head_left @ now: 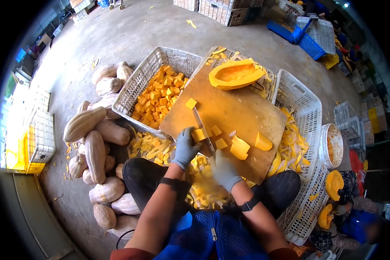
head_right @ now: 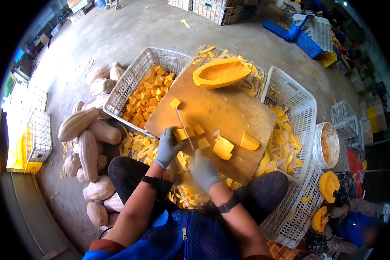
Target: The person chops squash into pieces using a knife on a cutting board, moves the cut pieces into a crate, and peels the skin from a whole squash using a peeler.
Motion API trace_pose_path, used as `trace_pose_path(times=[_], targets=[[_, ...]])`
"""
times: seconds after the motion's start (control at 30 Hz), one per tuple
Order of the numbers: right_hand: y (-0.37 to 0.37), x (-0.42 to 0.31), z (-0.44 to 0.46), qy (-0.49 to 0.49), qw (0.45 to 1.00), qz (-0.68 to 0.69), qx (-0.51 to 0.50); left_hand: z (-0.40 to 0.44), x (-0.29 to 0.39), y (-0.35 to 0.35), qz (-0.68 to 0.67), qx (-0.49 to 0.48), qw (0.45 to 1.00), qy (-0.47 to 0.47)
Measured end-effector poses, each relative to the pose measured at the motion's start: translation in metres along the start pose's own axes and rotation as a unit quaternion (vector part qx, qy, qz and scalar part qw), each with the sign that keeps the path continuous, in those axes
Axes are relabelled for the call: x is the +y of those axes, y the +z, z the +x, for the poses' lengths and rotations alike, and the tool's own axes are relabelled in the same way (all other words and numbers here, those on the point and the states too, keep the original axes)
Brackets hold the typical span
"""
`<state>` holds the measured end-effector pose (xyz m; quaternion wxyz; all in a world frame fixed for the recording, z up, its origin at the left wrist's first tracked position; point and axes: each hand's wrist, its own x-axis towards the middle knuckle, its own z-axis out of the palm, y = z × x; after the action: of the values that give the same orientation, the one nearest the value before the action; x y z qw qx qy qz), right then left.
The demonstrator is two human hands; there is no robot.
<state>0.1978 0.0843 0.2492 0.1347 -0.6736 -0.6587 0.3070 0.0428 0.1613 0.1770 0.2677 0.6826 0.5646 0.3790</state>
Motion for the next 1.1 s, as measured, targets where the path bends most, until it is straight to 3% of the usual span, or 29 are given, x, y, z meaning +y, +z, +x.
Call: trace_pose_path(times=[0.1, 0.17, 0.3, 0.37, 0.4, 0.53, 0.63, 0.83, 0.93, 1.03, 1.1], targets=[[-0.008, -0.004, 0.009, 0.01, 0.999, -0.012, -0.037, 0.003, -0.008, 0.001, 0.015, 0.007, 0.999, 0.044], [-0.015, -0.016, 0.018, 0.046, 0.997, -0.007, -0.068, 0.006, -0.007, 0.0, 0.001, -0.006, 1.0, 0.024], [0.012, 0.003, 0.023, 0.032, 0.999, 0.003, 0.027, 0.006, 0.0, -0.005, -0.05, -0.029, 0.998, -0.039], [0.018, 0.015, 0.015, 0.023, 0.993, 0.058, 0.097, 0.003, -0.009, 0.007, -0.059, 0.066, 0.991, -0.1], [0.011, 0.013, 0.013, 0.023, 0.994, 0.057, 0.095, 0.004, -0.005, 0.007, -0.063, 0.112, 0.983, -0.129], [-0.003, 0.011, 0.004, 0.002, 0.992, 0.076, 0.105, 0.001, 0.01, -0.005, -0.034, 0.104, 0.977, -0.182], [-0.009, 0.005, 0.001, -0.016, 0.994, 0.062, 0.086, -0.004, -0.003, -0.007, -0.092, 0.023, 0.984, -0.153], [-0.017, -0.02, -0.006, -0.046, 0.992, 0.055, 0.101, -0.004, -0.006, -0.018, -0.114, -0.094, 0.962, -0.229], [-0.028, -0.028, -0.011, -0.049, 0.984, 0.101, 0.141, -0.002, 0.016, -0.02, 0.018, 0.018, 0.987, -0.161], [-0.037, -0.02, -0.02, -0.039, 0.975, 0.133, 0.174, 0.01, 0.036, -0.014, 0.191, 0.016, 0.977, 0.094], [-0.044, -0.009, -0.03, -0.019, 0.973, 0.143, 0.18, 0.025, 0.04, -0.001, 0.244, -0.058, 0.95, 0.187]])
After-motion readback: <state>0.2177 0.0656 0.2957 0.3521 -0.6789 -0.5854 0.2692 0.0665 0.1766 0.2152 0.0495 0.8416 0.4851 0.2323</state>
